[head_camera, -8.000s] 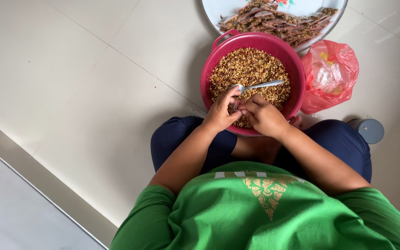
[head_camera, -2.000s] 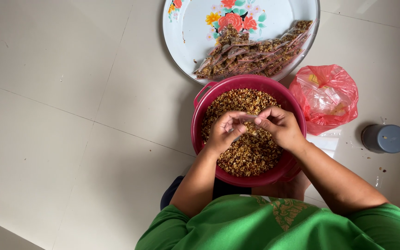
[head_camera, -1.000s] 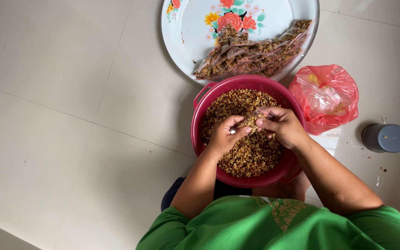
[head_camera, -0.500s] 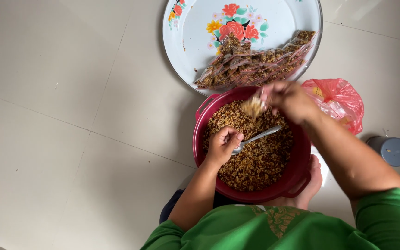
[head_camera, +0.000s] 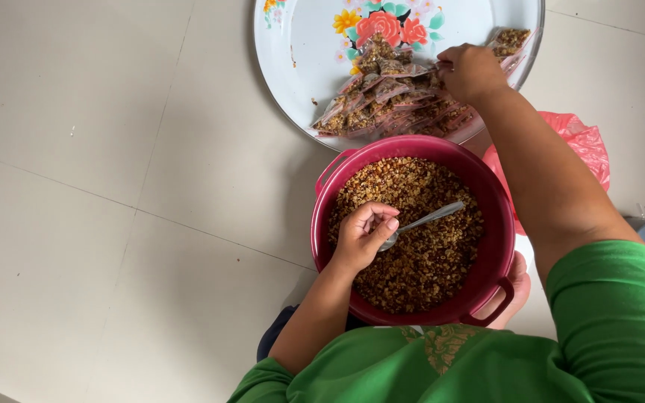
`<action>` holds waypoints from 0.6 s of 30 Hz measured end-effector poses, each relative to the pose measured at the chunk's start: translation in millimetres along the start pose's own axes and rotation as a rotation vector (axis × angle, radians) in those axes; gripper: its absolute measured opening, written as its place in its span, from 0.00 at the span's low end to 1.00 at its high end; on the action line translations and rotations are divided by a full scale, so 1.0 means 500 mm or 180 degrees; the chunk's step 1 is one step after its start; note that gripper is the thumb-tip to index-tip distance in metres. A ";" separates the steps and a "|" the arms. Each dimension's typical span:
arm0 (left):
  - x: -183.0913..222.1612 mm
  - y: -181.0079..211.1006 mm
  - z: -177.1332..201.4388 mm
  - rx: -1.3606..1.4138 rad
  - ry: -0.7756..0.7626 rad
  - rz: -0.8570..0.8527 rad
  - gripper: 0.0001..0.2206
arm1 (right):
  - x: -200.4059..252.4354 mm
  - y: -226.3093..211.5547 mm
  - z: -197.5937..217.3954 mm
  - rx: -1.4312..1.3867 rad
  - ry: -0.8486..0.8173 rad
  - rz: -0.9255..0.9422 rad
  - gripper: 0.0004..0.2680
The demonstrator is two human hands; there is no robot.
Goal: Packaging small grains into individual plastic bags using a spoon while sitting on the floor.
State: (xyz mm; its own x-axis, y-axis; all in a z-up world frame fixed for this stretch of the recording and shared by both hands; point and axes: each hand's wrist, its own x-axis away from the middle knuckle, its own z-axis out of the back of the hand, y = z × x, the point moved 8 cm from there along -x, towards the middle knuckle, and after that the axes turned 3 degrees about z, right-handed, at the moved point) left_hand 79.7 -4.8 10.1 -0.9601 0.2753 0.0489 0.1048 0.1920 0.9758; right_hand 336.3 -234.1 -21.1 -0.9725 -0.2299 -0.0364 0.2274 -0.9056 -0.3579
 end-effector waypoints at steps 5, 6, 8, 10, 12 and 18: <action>-0.001 -0.015 0.003 0.0117 -0.0139 -0.0080 0.08 | 0.097 -0.085 0.179 -0.0155 0.0422 0.0634 0.13; 0.001 -0.015 0.004 0.0179 -0.0132 -0.0095 0.08 | 0.143 -0.110 0.243 -0.0298 0.0783 0.0945 0.12; 0.009 -0.013 -0.003 0.0255 -0.0196 -0.0078 0.08 | 0.242 -0.121 0.337 -0.0409 0.1153 0.1191 0.10; 0.011 -0.002 0.000 0.0028 -0.0054 -0.0096 0.08 | 0.324 -0.093 0.388 -0.0045 0.0941 0.0796 0.06; 0.009 -0.008 -0.004 -0.0076 -0.0103 -0.0217 0.08 | 0.401 -0.048 0.385 0.0051 0.0757 0.0444 0.05; 0.011 0.004 -0.024 -0.0256 -0.0184 -0.0377 0.08 | 0.504 -0.025 0.287 0.1045 -0.0108 0.0142 0.10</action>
State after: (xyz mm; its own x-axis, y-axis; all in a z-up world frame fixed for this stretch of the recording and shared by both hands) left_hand 71.5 -14.4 15.2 -0.9478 0.3094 -0.0776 -0.0317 0.1509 0.9880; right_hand 95.6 -331.8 108.0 -0.9604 -0.2785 -0.0122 0.2788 -0.9597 -0.0366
